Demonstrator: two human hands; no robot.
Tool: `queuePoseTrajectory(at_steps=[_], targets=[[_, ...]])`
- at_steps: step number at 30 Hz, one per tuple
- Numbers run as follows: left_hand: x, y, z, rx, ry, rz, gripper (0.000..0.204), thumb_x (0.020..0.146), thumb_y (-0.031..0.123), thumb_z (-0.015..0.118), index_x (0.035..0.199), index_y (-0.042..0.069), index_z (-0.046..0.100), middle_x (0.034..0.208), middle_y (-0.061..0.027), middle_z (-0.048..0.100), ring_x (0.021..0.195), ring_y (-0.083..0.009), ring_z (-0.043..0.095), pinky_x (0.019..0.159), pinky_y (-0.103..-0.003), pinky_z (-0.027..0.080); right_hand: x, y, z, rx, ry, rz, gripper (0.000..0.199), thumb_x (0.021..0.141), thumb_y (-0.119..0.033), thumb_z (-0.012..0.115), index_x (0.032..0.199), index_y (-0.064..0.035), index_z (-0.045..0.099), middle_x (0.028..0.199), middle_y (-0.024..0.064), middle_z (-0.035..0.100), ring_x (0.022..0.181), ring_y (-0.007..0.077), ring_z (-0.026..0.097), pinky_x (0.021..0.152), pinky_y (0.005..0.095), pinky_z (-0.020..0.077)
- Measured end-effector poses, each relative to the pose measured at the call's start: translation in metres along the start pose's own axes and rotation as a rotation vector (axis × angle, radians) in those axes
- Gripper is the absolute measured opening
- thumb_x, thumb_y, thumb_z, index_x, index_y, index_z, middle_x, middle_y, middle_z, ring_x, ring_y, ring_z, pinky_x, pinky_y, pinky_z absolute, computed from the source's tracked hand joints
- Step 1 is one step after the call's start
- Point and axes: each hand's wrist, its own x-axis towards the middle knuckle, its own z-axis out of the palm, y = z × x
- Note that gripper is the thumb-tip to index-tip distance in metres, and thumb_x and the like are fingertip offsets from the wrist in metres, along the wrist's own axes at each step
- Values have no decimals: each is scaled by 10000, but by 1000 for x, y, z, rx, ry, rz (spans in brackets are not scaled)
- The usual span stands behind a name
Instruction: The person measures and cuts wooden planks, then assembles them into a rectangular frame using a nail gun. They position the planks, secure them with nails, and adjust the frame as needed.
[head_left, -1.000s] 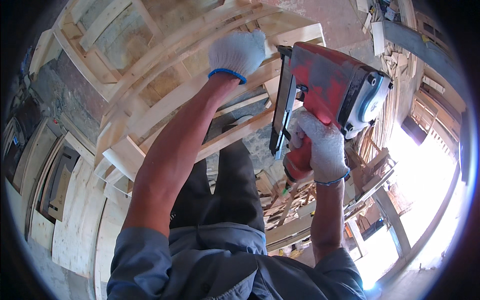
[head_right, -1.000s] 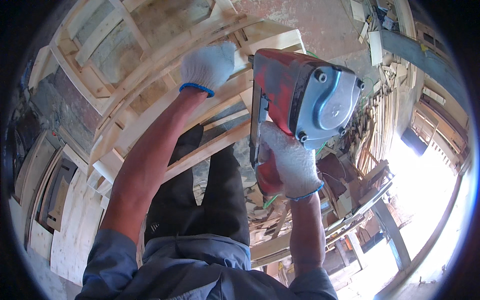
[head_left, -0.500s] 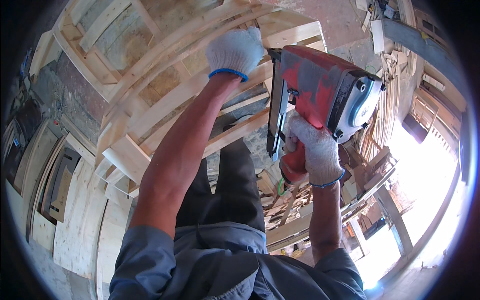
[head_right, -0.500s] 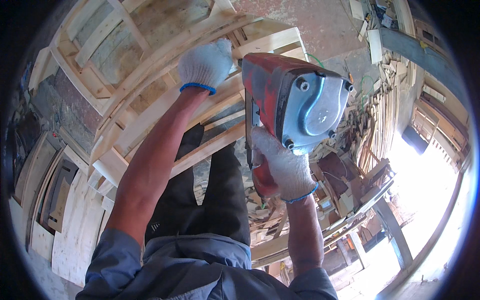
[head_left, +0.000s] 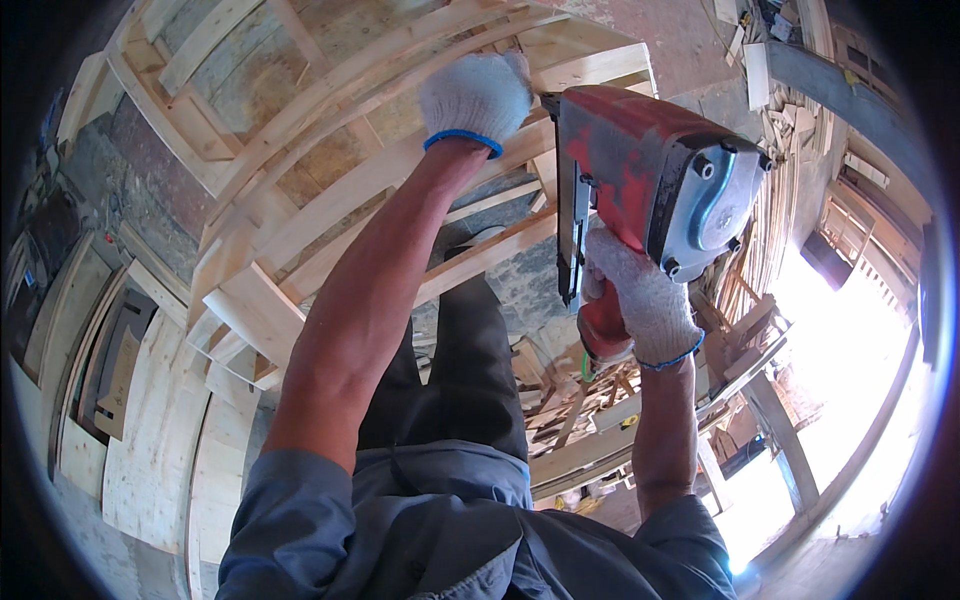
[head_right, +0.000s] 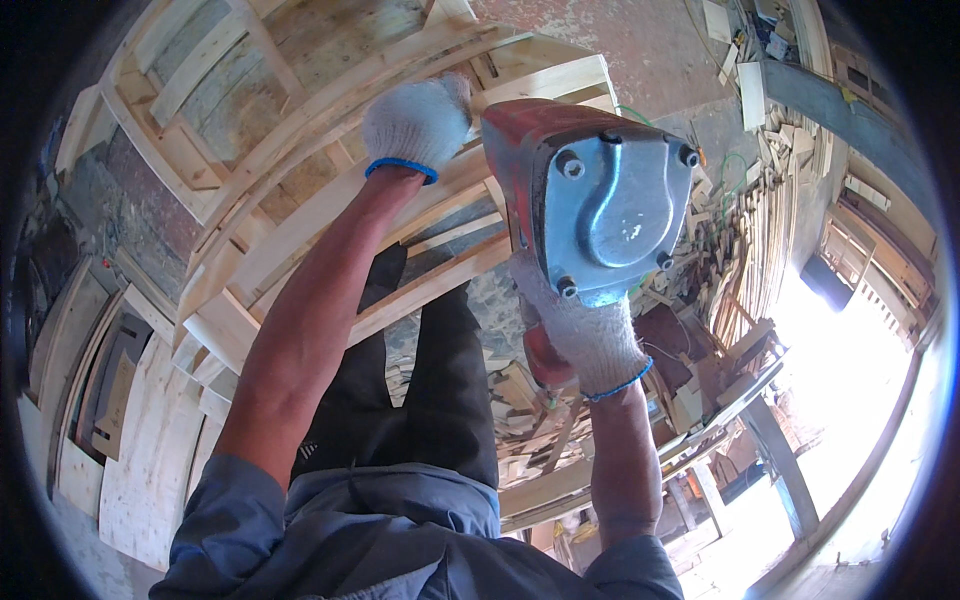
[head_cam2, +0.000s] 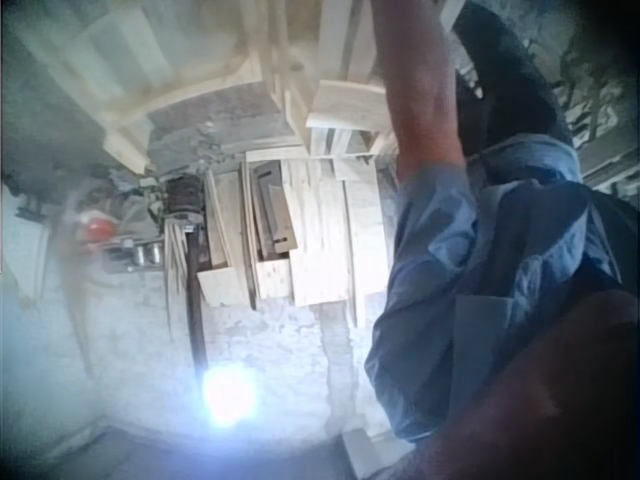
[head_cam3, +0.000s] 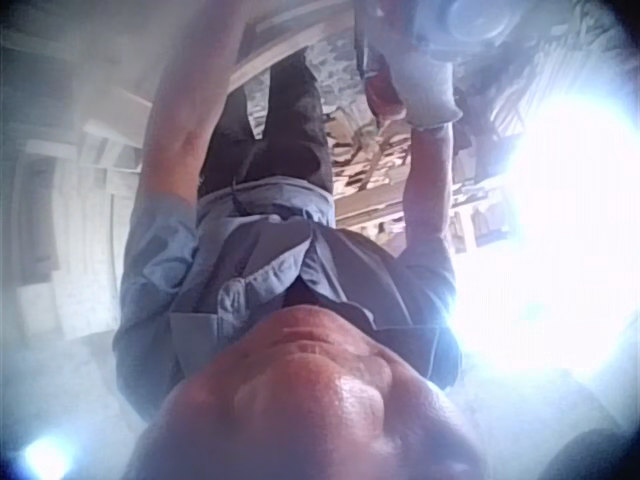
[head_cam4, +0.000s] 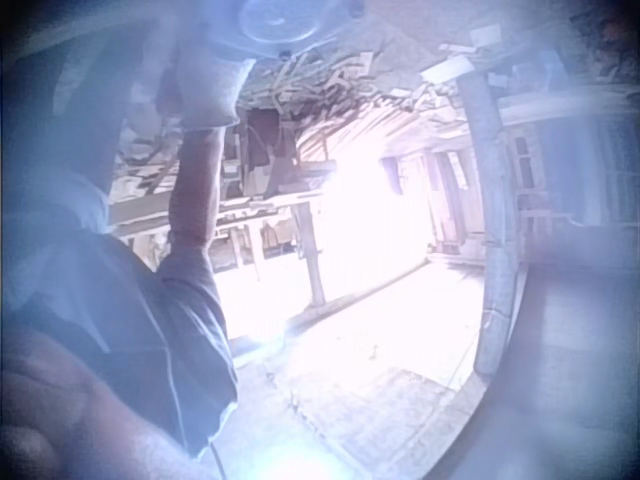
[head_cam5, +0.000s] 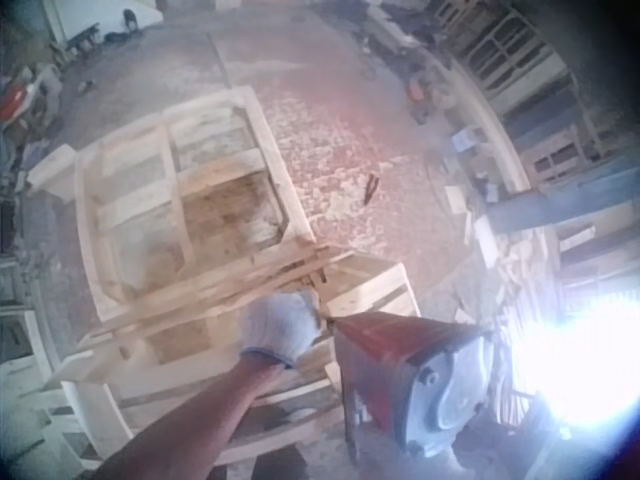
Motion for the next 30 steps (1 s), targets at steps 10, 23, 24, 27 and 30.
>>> queuePoseTrajectory(at_steps=[10,23,24,27,30], targets=[[1,-4,-2,23,-9,90,291,967,304,528,896,119,741,786,-143,737,724,-375,716,644,-513,569,6,38,0,252,-63,-70,198,927,-154,763,1104,-71,729,836,24,699,718,113,645,623,292,521],[7,-16,0,290,39,137,321,1009,361,507,909,97,660,675,-150,705,642,-370,713,533,-541,553,-103,120,19,406,99,296,209,913,-195,673,761,-63,615,674,30,608,590,141,581,588,285,465],[8,-16,-2,258,48,108,344,1014,375,504,909,91,667,674,-154,702,651,-383,712,552,-545,558,-105,131,21,465,63,340,195,898,-180,670,752,-60,620,667,34,611,586,144,587,586,285,468],[16,-2,-17,102,-14,-80,522,1041,487,415,933,67,707,828,-222,717,792,-452,698,684,-565,552,-106,175,38,565,31,346,132,881,-150,663,795,-51,651,634,12,598,538,127,580,506,292,446],[19,0,-23,65,0,-109,590,1047,534,387,989,59,733,945,-247,728,905,-477,687,783,-571,538,-100,224,60,579,5,382,124,864,-145,671,790,-50,641,625,8,587,504,126,558,475,301,431]])
